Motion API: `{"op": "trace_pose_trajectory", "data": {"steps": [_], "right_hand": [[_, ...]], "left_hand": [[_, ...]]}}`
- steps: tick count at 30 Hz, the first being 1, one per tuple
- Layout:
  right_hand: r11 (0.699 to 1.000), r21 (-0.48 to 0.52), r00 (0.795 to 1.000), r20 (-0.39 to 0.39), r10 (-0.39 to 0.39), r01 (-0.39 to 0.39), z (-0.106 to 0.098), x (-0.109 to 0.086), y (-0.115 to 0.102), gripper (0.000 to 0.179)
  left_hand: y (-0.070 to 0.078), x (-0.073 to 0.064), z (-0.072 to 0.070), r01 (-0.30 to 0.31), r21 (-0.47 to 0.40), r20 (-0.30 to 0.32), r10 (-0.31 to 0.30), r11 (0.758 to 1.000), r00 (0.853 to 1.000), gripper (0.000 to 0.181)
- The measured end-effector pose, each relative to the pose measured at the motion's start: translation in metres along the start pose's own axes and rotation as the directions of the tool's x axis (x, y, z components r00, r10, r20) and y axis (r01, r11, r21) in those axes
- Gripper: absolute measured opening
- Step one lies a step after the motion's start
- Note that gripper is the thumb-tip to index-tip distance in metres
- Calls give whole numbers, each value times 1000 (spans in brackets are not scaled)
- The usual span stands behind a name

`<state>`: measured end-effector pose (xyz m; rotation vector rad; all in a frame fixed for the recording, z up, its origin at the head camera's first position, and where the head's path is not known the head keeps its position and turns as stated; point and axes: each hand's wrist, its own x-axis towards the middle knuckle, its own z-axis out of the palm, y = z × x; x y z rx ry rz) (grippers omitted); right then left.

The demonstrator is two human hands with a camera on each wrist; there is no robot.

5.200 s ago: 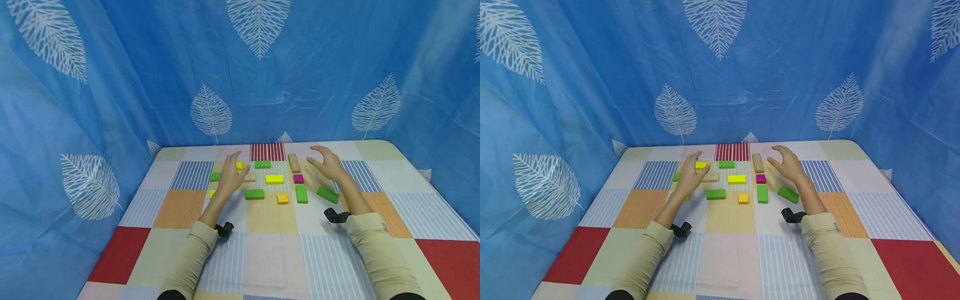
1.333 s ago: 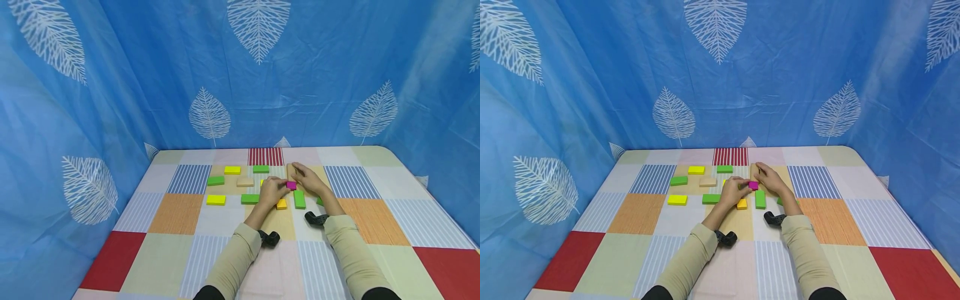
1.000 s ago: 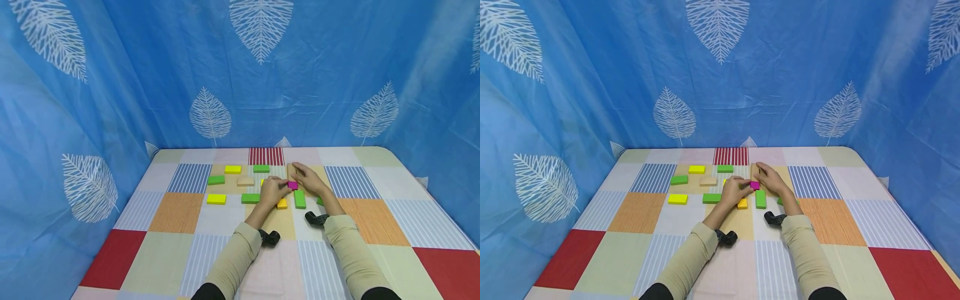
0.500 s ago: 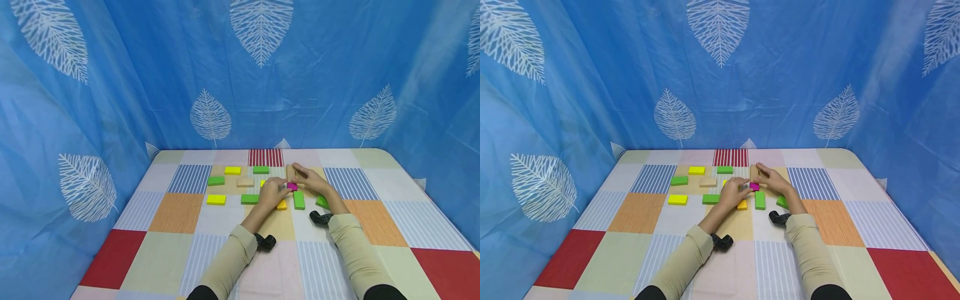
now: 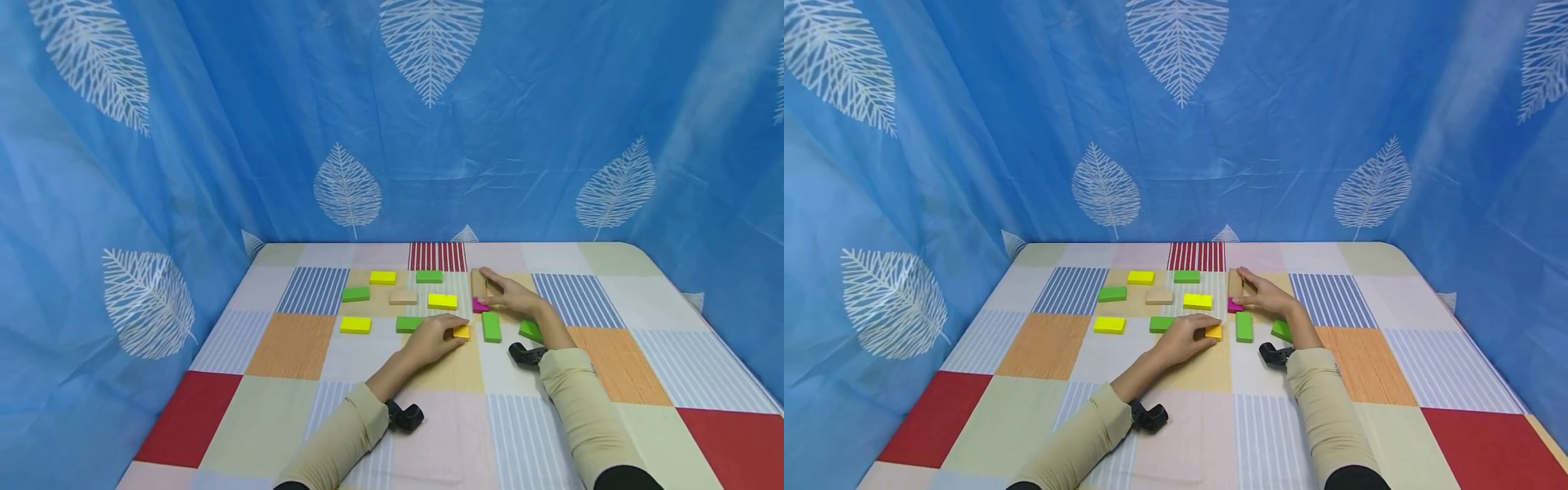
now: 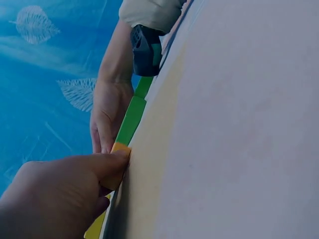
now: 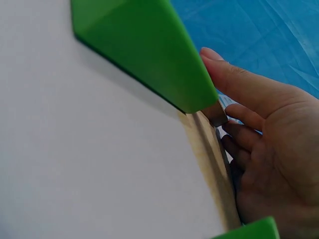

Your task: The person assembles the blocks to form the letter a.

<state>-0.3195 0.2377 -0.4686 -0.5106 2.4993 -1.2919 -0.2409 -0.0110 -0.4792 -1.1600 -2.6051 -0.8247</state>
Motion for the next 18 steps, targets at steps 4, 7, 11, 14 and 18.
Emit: {"op": "trace_pose_trajectory", "data": {"steps": [4, 7, 11, 14, 18], "right_hand": [[1000, 27, 1000, 3, -4, 4, 1, -2, -1, 88], [1000, 26, 1000, -3, -4, 4, 2, -1, -2, 88], [1000, 14, 1000, -11, 0, 0, 1, -1, -2, 89], [1000, 11, 1000, -11, -7, 7, 0, -1, -2, 88], [1000, 18, 1000, -8, -11, 11, 1, -8, -13, 84]], "left_hand": [[-5, -3, -4, 0, -19, -12, 0, 1000, 1000, 32], [-12, -7, -8, 32, -22, -22, -33, 999, 999, 32], [-23, -14, -15, 88, -29, -53, -89, 996, 995, 33], [-26, -16, -20, 120, -11, -81, -120, 993, 989, 35], [-18, -11, -17, 109, 16, -147, -106, 994, 984, 37]]}}
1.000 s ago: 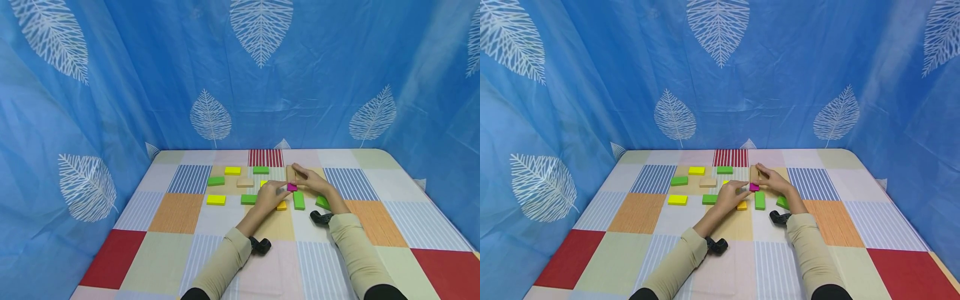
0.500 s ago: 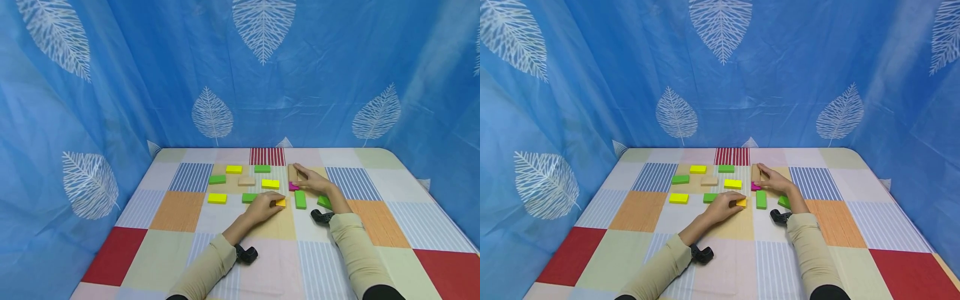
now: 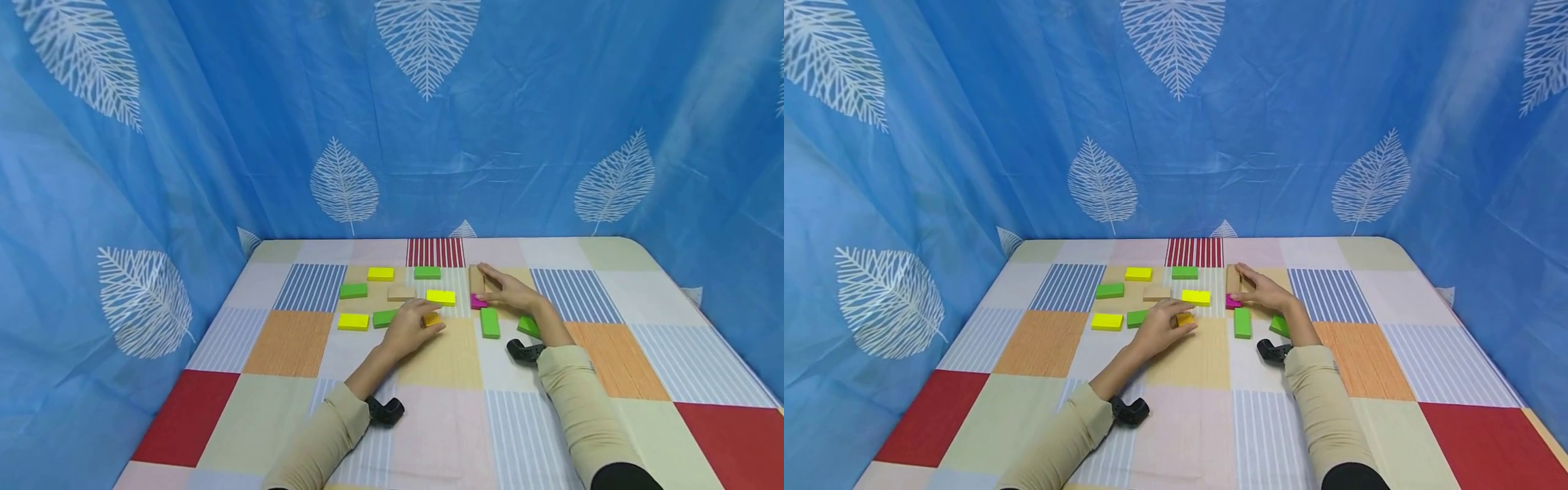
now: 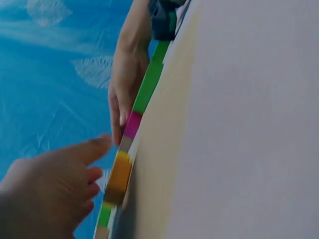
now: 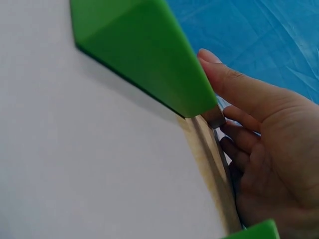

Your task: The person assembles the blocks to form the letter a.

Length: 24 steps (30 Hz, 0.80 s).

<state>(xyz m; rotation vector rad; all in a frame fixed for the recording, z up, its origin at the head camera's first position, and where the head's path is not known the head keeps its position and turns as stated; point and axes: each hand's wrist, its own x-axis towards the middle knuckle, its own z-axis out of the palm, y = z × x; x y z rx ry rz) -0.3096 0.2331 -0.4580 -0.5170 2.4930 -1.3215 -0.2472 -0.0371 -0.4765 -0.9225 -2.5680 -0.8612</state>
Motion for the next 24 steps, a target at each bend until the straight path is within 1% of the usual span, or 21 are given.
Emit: {"op": "trace_pose_trajectory", "data": {"steps": [2, 4, 6, 8, 11, 13, 16, 20, 24], "right_hand": [[1000, -1, 1000, 1, 5, -5, 0, -5, -10, 82], [1000, -5, 1000, 0, 11, -11, 0, -10, -19, 80], [1000, -27, 1000, -1, 7, -7, 0, -12, -23, 80], [999, -49, 1000, -6, -2, 1, 1, -12, -24, 79], [998, -61, 1000, -14, -17, 17, 2, -11, -22, 79], [998, -59, 1000, -20, -21, 20, 2, -11, -21, 78], [999, -42, 999, -21, -24, 23, 3, -10, -19, 78], [999, -33, 1000, -15, -19, 18, 3, -10, -19, 78], [999, -32, 1000, -13, -16, 15, 2, -11, -21, 79]], "left_hand": [[9, 4, 6, -25, -36, -25, 24, 999, 999, 35], [20, 8, 14, -39, -90, -24, 37, 995, 999, 34], [30, 12, 22, -52, -139, 1, 52, 989, 999, 37], [38, 16, 30, -39, -168, 42, 47, 985, 998, 42], [46, 21, 37, 8, -153, 100, 7, 988, 995, 51], [48, 24, 41, 42, -130, 131, -25, 991, 991, 56], [48, 28, 46, 74, -107, 158, -57, 991, 986, 59], [46, 31, 51, 96, -124, 171, -74, 988, 983, 60], [44, 35, 54, 101, -133, 170, -78, 986, 982, 59]]}}
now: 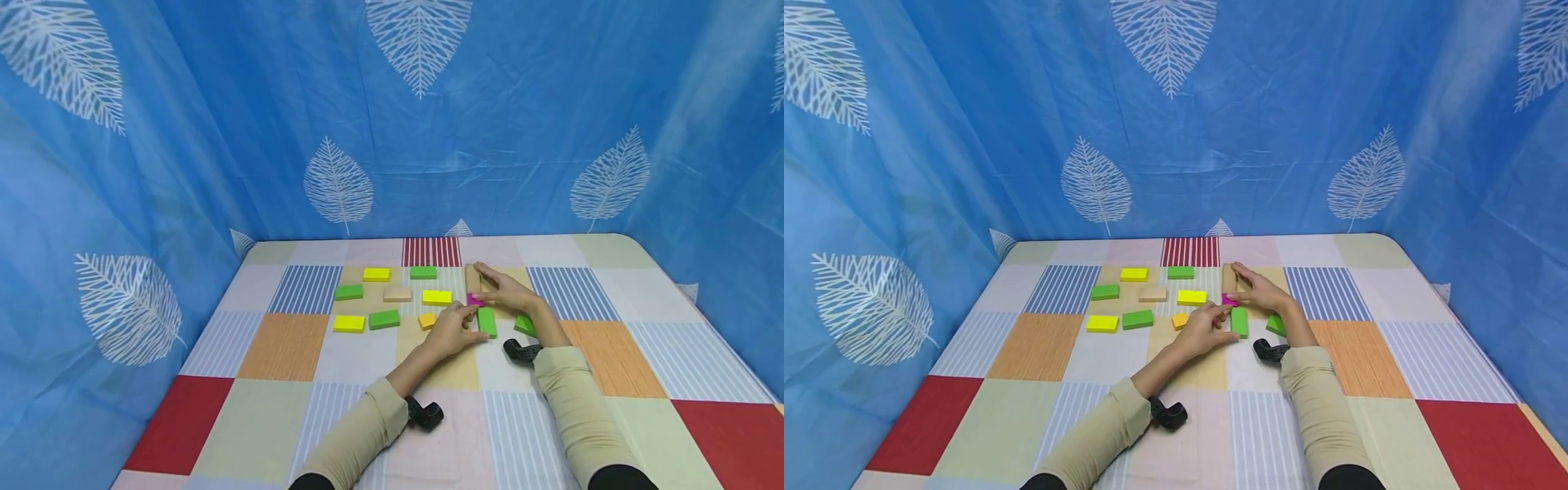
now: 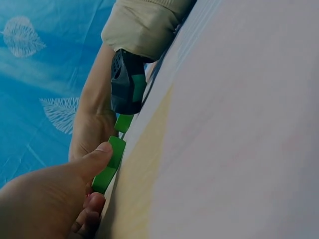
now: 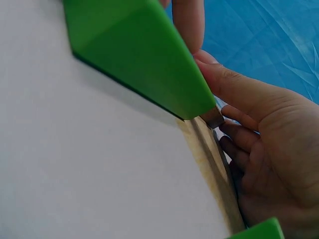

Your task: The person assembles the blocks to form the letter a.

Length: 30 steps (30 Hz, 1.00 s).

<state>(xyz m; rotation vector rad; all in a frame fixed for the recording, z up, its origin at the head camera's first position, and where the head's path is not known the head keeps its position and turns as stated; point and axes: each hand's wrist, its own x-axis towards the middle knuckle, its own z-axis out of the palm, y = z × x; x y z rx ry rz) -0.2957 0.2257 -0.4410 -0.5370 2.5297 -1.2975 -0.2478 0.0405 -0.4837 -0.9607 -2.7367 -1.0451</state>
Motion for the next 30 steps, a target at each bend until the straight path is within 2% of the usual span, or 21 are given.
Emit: {"op": "trace_pose_trajectory", "data": {"steps": [8, 14, 21, 30], "right_hand": [[1000, -2, 1000, -9, -1, 1, -1, 1, -3, 78], [1000, -17, 1000, -13, -2, 2, 0, -1, -2, 78], [999, -32, 1000, -15, -20, 20, 1, -2, -2, 77], [998, -9, 998, -1, -61, 61, 4, 0, 2, 78]], "left_hand": [[1, 2, -2, 28, -23, 32, -28, 999, 999, 61], [-2, -5, -6, 71, -59, 50, -68, 996, 996, 61], [-4, -12, -11, 84, -115, 11, -83, 990, 996, 62], [-7, -12, -11, 116, -118, -5, -117, 986, 993, 64]]}}
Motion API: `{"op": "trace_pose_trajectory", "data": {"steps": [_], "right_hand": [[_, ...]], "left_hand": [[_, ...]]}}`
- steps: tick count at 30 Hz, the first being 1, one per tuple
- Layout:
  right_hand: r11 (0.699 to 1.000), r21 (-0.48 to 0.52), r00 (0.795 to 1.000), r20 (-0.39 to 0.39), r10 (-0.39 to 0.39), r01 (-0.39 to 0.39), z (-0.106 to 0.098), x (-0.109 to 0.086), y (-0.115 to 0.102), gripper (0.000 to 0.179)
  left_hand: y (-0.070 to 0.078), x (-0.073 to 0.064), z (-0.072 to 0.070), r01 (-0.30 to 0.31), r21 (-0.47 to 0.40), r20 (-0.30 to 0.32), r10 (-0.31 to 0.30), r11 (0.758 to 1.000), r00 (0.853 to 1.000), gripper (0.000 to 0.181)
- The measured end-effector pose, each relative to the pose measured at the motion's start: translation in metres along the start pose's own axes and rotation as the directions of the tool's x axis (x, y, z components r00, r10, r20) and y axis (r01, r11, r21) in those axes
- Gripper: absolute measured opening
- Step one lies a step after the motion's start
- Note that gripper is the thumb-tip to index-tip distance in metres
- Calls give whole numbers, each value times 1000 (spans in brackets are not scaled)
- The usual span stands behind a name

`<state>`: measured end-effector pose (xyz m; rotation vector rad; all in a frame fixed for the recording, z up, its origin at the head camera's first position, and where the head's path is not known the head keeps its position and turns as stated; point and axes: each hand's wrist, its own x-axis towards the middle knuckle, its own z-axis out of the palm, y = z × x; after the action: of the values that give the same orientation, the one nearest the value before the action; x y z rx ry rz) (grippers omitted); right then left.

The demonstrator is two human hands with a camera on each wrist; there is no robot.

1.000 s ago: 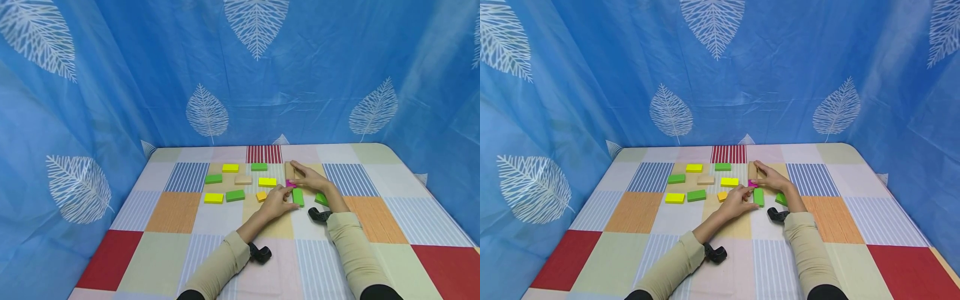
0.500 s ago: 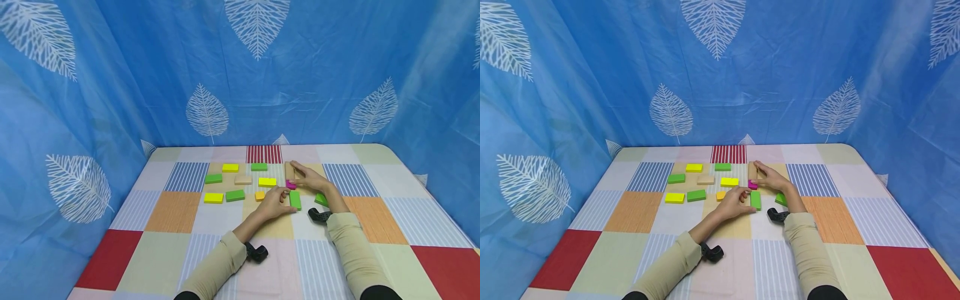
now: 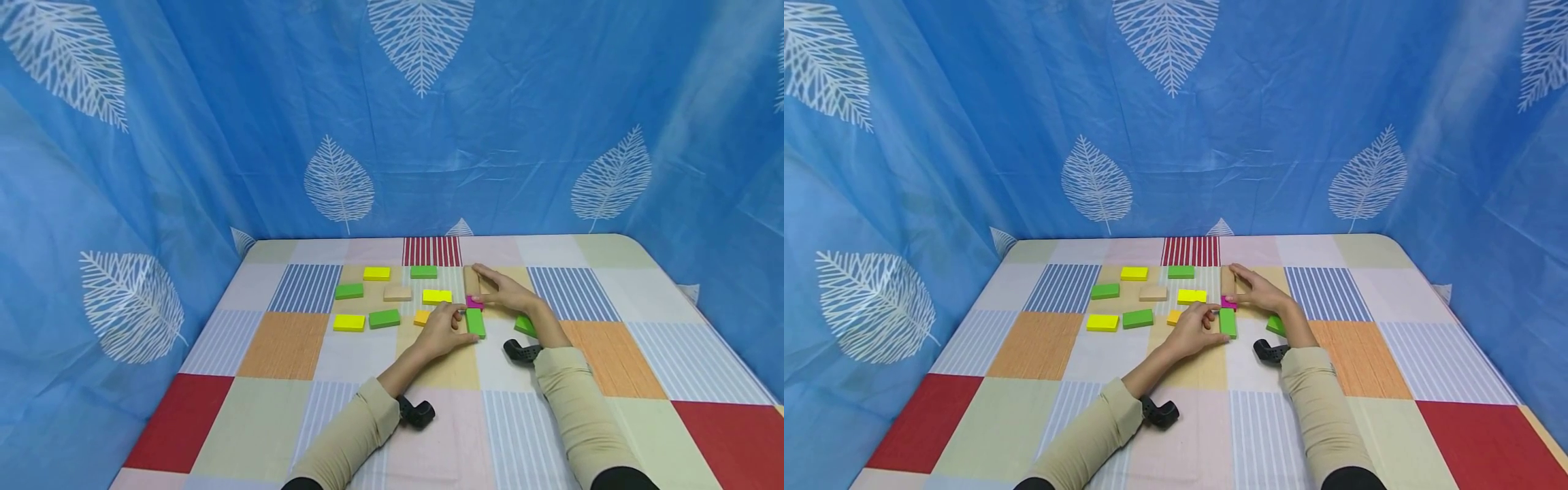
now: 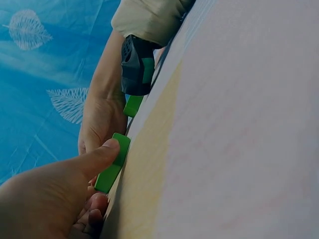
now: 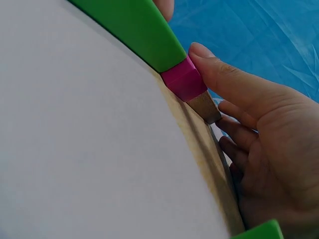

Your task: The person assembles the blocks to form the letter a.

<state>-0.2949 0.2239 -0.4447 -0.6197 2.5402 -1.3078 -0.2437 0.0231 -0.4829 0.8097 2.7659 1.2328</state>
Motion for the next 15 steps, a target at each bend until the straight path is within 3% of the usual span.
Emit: {"op": "trace_pose_trajectory", "data": {"steps": [3, 10, 15], "right_hand": [[1000, -18, 1000, -7, -5, 5, 1, 0, 0, 78], [999, -52, 1000, -17, 9, -10, 1, 14, 36, 85], [997, -82, 1000, -19, 8, -10, 1, 14, 39, 84]], "left_hand": [[0, 0, 0, 0, 6, -6, 0, 1000, 1000, 64], [0, 0, -1, -17, 68, 18, 16, 998, 1000, 70], [0, 1, 0, -1, 60, 41, -1, 998, 999, 71]]}}
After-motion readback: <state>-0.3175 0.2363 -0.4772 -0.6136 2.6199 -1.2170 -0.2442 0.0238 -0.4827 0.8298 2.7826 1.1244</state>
